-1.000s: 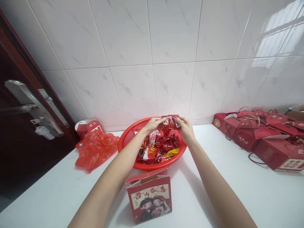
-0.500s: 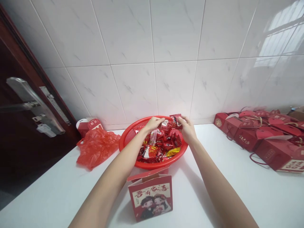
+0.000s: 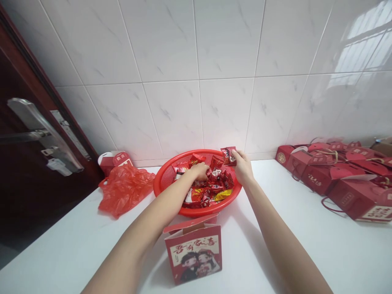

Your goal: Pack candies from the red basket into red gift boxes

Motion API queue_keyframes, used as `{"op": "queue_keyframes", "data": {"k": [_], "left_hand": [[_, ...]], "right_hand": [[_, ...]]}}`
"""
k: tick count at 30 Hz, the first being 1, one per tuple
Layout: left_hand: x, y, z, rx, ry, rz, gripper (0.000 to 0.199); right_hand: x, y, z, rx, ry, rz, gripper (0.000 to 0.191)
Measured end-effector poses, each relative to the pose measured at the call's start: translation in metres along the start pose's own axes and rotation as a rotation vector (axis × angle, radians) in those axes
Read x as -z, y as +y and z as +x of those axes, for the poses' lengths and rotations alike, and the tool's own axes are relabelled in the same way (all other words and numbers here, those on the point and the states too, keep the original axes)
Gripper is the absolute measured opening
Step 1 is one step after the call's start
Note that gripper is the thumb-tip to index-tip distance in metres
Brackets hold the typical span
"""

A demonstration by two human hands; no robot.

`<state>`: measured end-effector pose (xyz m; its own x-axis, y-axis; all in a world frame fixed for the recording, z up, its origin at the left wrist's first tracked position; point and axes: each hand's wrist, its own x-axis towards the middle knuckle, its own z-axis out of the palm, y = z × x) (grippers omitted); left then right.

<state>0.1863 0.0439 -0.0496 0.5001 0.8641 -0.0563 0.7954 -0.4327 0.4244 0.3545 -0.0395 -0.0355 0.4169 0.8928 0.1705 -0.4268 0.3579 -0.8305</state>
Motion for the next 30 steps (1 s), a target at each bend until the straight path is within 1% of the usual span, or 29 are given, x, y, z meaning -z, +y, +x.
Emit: {"op": "queue_keyframes", "data": {"k": [2,6,8,9,11,14,15,19,21,24,27,30], "left_hand": [[-0.002,0.001,0.001,0.019,0.023,0.056,0.027],[0.000,0.004,-0.003,0.047,0.086,0.117,0.022],[0.004,0.007,-0.005,0.041,0.119,0.124,0.024],[0.006,0.009,-0.007,0.031,0.118,0.118,0.026],[0.010,0.013,-0.009,0.007,0.055,0.088,0.026],[0.010,0.017,-0.012,0.001,-0.105,0.040,0.017],[0.008,0.017,-0.012,0.006,-0.139,0.028,0.015],[0.003,0.018,-0.012,0.029,-0.185,-0.009,0.020],[0.004,0.018,-0.012,0.040,-0.181,-0.025,0.021],[0.014,0.017,-0.013,0.032,-0.143,-0.093,0.018],[0.027,0.016,-0.016,-0.014,-0.098,-0.202,0.032],[0.037,0.017,-0.018,-0.094,-0.022,-0.375,0.036]], "right_hand": [[0.000,0.000,0.000,0.007,0.001,-0.014,0.031],[0.000,-0.001,-0.002,0.018,-0.021,-0.056,0.031],[0.000,-0.002,-0.003,0.016,-0.026,-0.054,0.031],[-0.001,-0.002,-0.003,0.017,-0.026,-0.051,0.031],[-0.001,-0.002,-0.004,0.019,-0.019,-0.048,0.030],[-0.002,-0.002,-0.003,0.022,-0.009,-0.049,0.029],[-0.001,-0.002,-0.003,0.024,-0.010,-0.049,0.028],[0.000,-0.001,-0.002,0.018,-0.019,-0.048,0.029],[0.000,0.000,-0.001,0.018,-0.022,-0.052,0.028],[-0.001,0.000,-0.001,0.026,-0.018,-0.058,0.027],[-0.001,0.000,-0.001,0.021,-0.015,-0.049,0.026],[-0.001,0.000,-0.001,0.026,-0.032,-0.040,0.026]]}}
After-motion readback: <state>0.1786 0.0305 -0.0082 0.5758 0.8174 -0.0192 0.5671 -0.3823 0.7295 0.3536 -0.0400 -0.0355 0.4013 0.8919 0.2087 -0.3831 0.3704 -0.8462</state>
